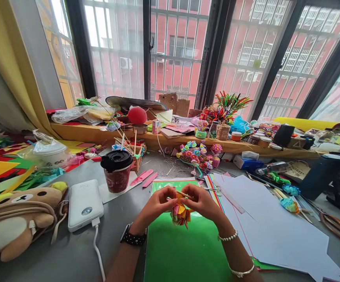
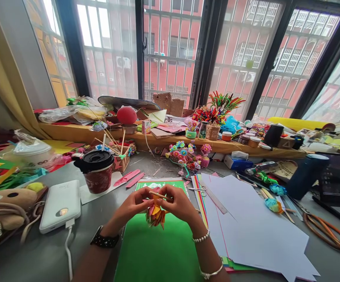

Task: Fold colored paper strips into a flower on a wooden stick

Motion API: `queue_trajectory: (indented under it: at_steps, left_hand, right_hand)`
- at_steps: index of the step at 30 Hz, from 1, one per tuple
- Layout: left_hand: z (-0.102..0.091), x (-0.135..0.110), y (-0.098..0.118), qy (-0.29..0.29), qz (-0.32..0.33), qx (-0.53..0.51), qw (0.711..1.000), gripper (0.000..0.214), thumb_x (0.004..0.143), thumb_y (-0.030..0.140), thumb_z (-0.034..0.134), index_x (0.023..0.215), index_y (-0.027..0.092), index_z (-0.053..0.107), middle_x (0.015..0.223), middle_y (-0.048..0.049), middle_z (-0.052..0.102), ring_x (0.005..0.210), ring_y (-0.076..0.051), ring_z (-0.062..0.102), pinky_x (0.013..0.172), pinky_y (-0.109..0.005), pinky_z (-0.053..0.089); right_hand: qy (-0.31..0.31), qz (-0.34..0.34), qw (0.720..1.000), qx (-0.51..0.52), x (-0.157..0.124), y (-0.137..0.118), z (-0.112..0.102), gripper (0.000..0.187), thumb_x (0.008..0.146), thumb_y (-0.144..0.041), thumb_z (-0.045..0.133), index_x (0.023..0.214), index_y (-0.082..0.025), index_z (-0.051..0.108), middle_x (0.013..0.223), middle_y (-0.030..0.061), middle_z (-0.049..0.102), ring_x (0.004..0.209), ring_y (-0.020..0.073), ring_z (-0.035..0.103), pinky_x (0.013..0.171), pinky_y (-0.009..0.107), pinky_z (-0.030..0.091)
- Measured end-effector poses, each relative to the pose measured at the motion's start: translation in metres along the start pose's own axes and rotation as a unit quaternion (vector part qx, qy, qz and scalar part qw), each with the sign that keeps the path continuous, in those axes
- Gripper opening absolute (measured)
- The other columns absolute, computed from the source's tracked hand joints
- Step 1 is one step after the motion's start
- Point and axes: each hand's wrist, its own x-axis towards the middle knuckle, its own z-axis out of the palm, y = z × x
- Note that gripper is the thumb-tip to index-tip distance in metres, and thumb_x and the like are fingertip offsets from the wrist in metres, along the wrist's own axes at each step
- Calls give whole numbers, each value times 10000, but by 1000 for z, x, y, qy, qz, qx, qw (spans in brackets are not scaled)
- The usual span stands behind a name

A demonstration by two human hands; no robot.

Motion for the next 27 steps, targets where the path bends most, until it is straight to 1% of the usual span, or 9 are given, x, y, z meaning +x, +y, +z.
queue_trajectory:
  at_steps: [5,8,11,15,19,22,27]
  left_hand:
    - [0,1,-3,6,20,-4,1000,251,687,336,625,777,145,491,759,-9,547,693,-125,544,599,-236,425]
    - [0,3,-7,2,38,8,999,223,694,316,624,767,148,497,759,-18,559,724,-138,550,629,-247,429]
    - [-1,3,-8,4,55,16,998,210,697,308,622,758,146,504,733,-10,550,697,-128,542,627,-245,427]
    - [-1,2,-5,19,45,24,999,207,696,315,618,742,149,503,689,12,525,627,-107,525,574,-230,415]
    - [-2,1,-2,23,38,35,998,210,702,322,609,761,148,508,680,11,524,613,-104,521,556,-226,407]
    - [-2,2,-4,22,45,31,998,218,704,331,607,758,147,504,698,5,527,641,-112,529,575,-232,414]
    - [-3,4,-10,33,81,30,996,202,715,324,598,728,143,508,725,-2,520,696,-130,541,640,-262,434]
  right_hand:
    - [3,-14,1000,-18,0,-1,1,244,752,-384,549,764,-150,480,595,-59,398,468,41,273,414,175,216]
    - [10,-19,999,-33,0,-2,1,255,751,-400,545,751,-151,487,583,-60,395,469,46,279,416,178,221]
    - [18,-26,998,-49,0,-2,0,273,750,-421,543,736,-151,500,581,-54,406,473,52,289,423,186,228]
    - [21,-39,996,-76,0,-1,-2,263,764,-414,534,749,-151,540,555,-55,403,465,60,281,429,198,218]
    - [18,-46,995,-85,0,-1,-3,251,780,-398,520,753,-150,551,563,-48,421,466,64,293,431,200,224]
    - [29,-48,993,-104,0,-1,-2,245,786,-393,508,747,-155,555,545,-51,414,456,66,293,429,202,223]
    - [57,-60,988,-132,1,0,1,187,782,-339,511,784,-160,567,527,-56,406,447,67,288,427,197,239]
